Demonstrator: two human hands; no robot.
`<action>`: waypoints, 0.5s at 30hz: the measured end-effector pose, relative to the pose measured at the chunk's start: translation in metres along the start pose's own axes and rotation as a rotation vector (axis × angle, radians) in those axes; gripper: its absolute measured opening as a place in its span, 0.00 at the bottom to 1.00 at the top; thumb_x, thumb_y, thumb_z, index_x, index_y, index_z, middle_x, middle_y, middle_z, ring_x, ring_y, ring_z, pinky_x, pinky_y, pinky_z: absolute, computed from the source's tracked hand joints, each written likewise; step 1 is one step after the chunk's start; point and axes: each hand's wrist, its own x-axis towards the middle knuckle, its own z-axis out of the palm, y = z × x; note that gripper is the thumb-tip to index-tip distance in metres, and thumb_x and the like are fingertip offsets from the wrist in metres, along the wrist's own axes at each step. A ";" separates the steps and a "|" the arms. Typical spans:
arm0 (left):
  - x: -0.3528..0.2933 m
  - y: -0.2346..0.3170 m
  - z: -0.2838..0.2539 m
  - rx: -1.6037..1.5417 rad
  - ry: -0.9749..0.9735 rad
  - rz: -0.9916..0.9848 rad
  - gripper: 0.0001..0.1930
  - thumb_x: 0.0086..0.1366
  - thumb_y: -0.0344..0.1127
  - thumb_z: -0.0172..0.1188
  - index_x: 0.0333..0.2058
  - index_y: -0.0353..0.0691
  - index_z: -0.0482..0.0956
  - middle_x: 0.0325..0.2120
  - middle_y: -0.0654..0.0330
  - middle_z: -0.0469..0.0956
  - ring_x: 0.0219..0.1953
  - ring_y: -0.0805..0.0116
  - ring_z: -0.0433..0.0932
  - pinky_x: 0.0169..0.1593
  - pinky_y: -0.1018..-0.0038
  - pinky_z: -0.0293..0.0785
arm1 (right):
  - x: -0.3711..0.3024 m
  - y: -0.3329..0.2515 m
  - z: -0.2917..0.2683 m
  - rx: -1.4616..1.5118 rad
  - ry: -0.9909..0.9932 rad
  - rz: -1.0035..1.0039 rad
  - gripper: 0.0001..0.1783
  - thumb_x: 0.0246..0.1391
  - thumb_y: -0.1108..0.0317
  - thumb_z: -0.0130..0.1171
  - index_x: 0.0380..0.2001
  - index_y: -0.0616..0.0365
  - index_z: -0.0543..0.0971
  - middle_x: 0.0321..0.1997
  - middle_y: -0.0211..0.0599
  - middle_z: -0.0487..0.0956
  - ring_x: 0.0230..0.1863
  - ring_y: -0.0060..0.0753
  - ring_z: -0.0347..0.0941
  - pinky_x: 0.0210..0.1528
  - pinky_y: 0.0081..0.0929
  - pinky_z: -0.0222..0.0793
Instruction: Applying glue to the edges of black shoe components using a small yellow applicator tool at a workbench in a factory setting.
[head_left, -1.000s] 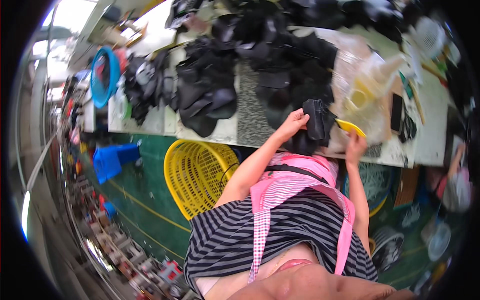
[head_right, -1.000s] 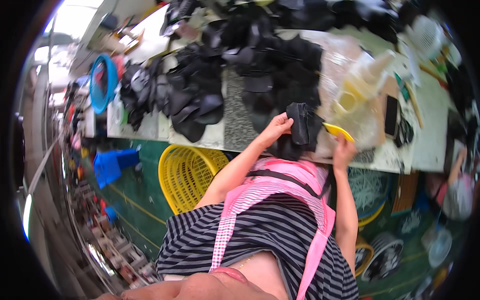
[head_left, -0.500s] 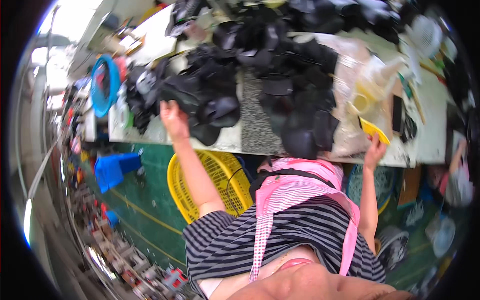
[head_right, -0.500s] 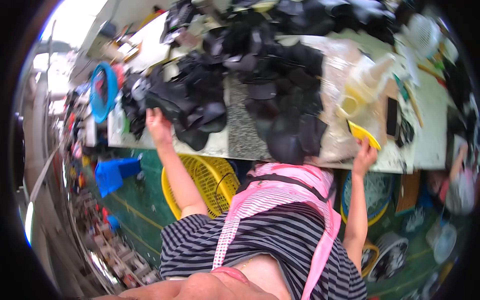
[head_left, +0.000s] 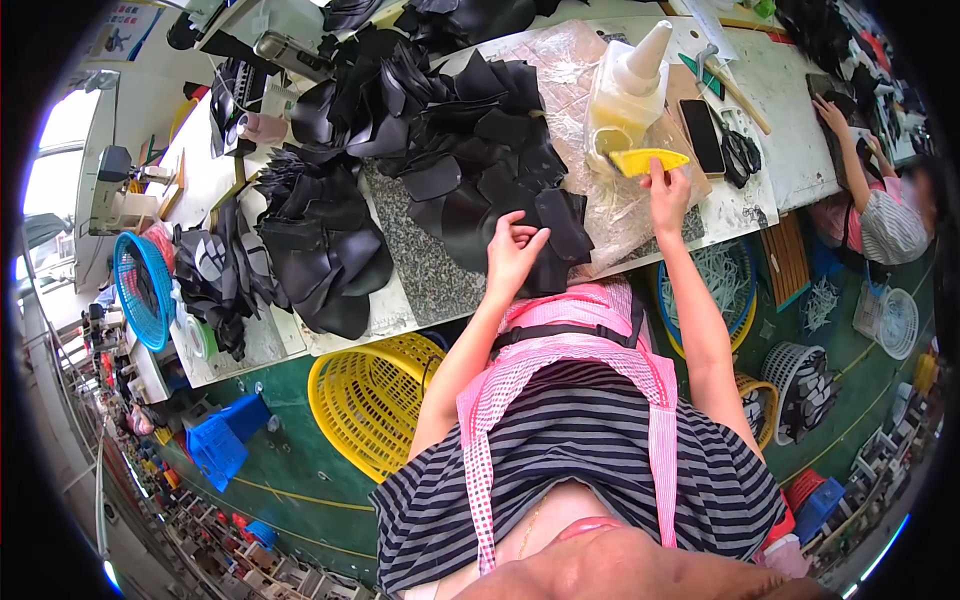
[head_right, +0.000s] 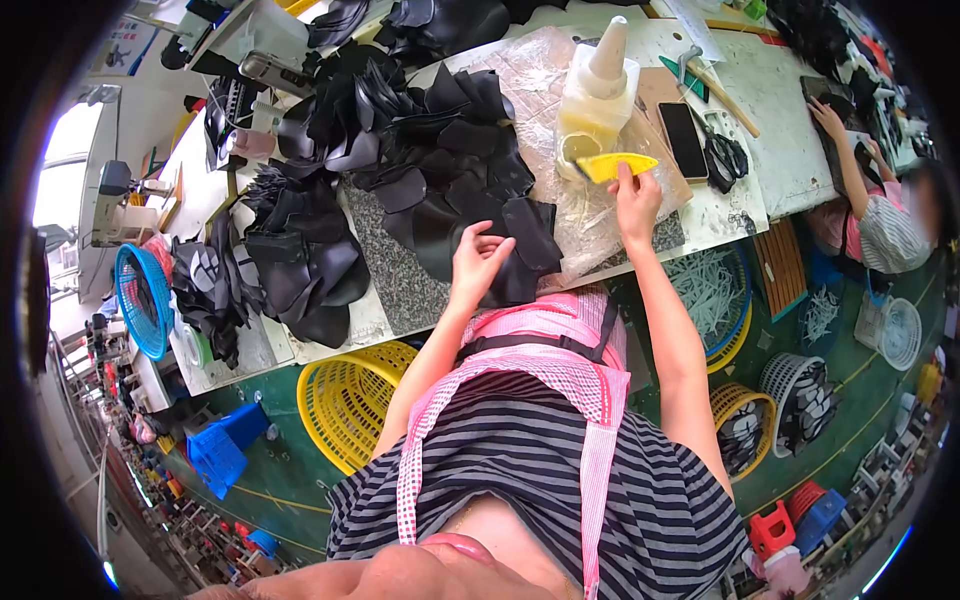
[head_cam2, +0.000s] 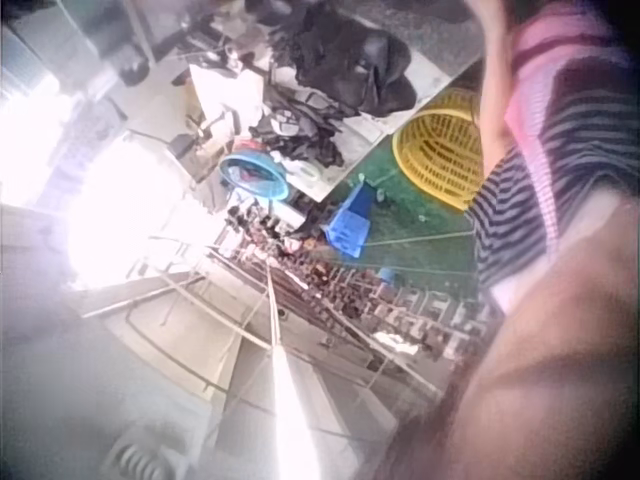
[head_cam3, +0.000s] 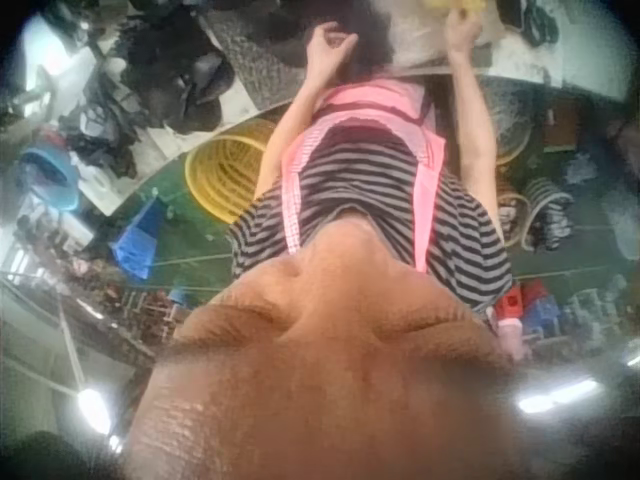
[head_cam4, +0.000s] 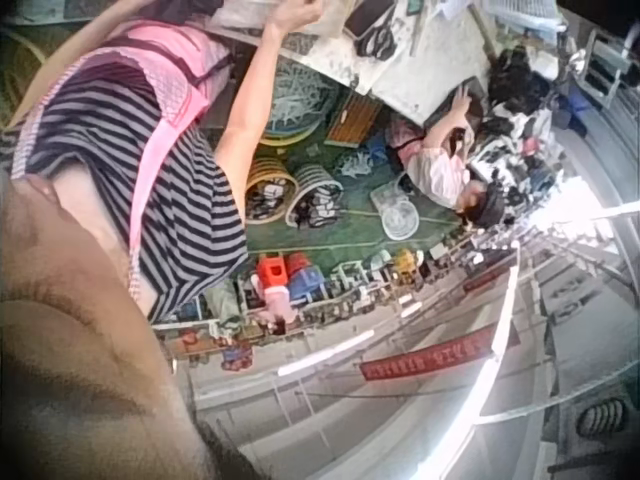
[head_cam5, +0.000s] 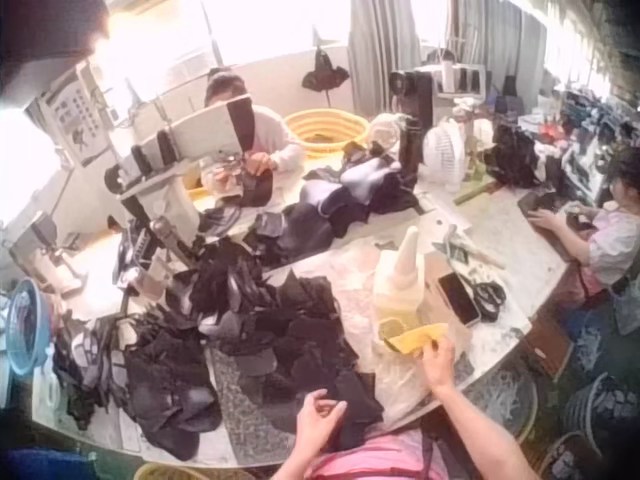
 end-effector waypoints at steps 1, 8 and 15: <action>0.002 0.008 0.006 0.053 -0.005 -0.017 0.29 0.54 0.39 0.72 0.51 0.31 0.72 0.31 0.55 0.82 0.36 0.66 0.80 0.44 0.69 0.77 | -0.007 0.004 -0.007 -0.027 -0.075 0.021 0.13 0.63 0.64 0.57 0.29 0.63 0.80 0.21 0.32 0.79 0.22 0.21 0.75 0.26 0.24 0.67; 0.009 0.011 0.029 0.483 0.033 -0.022 0.16 0.58 0.49 0.67 0.35 0.43 0.83 0.24 0.66 0.82 0.41 0.62 0.72 0.47 0.63 0.66 | -0.070 0.002 0.012 -0.095 -0.379 -0.341 0.08 0.61 0.69 0.56 0.35 0.63 0.81 0.25 0.37 0.80 0.24 0.31 0.77 0.29 0.28 0.69; 0.012 0.013 0.033 0.564 0.083 -0.023 0.15 0.58 0.50 0.66 0.33 0.45 0.84 0.25 0.67 0.82 0.43 0.64 0.70 0.47 0.62 0.59 | -0.068 0.002 0.027 0.022 -0.162 -0.261 0.06 0.60 0.73 0.56 0.37 0.61 0.80 0.27 0.39 0.78 0.28 0.37 0.79 0.31 0.31 0.71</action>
